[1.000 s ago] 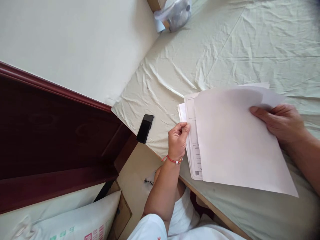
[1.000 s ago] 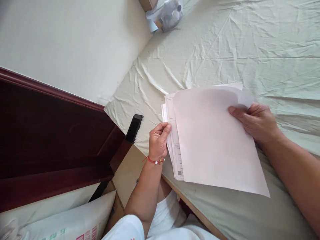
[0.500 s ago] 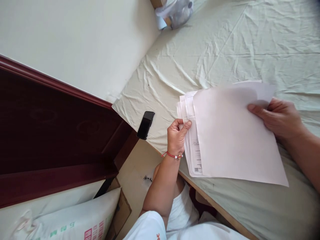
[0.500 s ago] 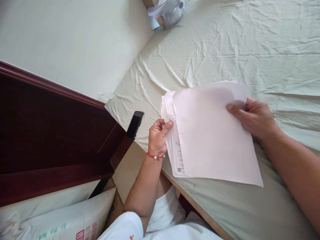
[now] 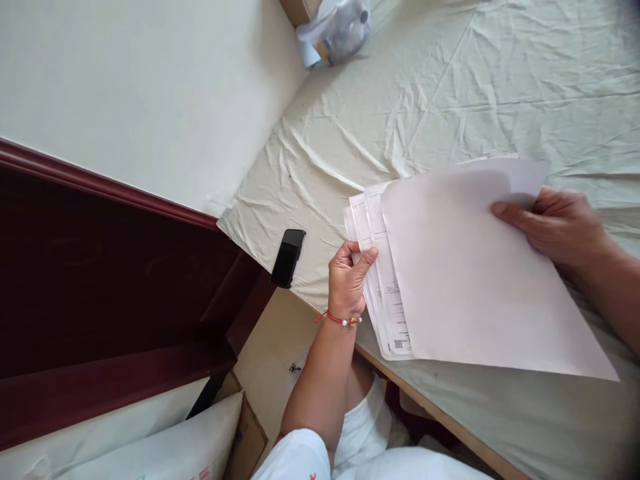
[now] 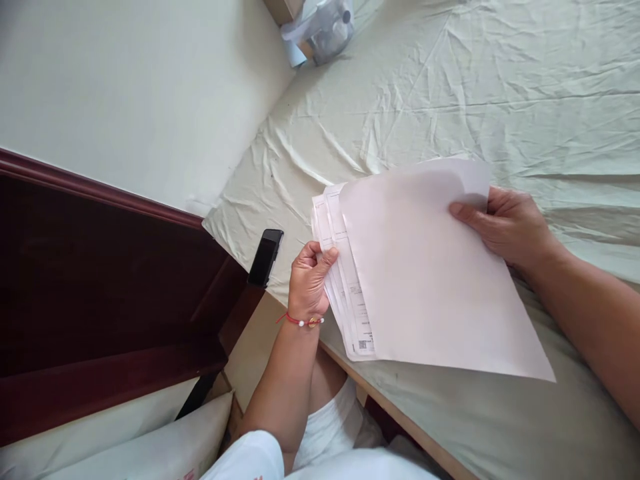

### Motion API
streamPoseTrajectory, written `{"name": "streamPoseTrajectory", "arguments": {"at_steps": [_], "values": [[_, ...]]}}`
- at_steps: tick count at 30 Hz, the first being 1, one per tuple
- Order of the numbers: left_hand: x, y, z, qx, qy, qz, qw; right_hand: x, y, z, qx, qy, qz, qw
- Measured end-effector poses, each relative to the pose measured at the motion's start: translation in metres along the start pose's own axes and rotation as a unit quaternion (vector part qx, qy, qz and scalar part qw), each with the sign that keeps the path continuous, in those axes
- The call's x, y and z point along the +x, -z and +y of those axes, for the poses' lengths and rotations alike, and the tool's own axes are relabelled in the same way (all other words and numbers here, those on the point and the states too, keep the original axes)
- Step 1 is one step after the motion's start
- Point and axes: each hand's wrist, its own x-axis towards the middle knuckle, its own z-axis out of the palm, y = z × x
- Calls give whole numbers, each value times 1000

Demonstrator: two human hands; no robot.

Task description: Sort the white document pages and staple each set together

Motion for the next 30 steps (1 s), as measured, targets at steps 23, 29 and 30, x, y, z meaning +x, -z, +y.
{"name": "streamPoseTrajectory", "arguments": {"at_steps": [23,29,30], "values": [[1,47,-3,54,-14,-1,998,-19,-14,-25,-109,-51,115,986],[6,32,-8,39,22,0,999,-18,-12,-20,-74,-1,71,995],[6,28,-8,38,9,9,999,-16,-11,-18,-55,5,64,996]]}}
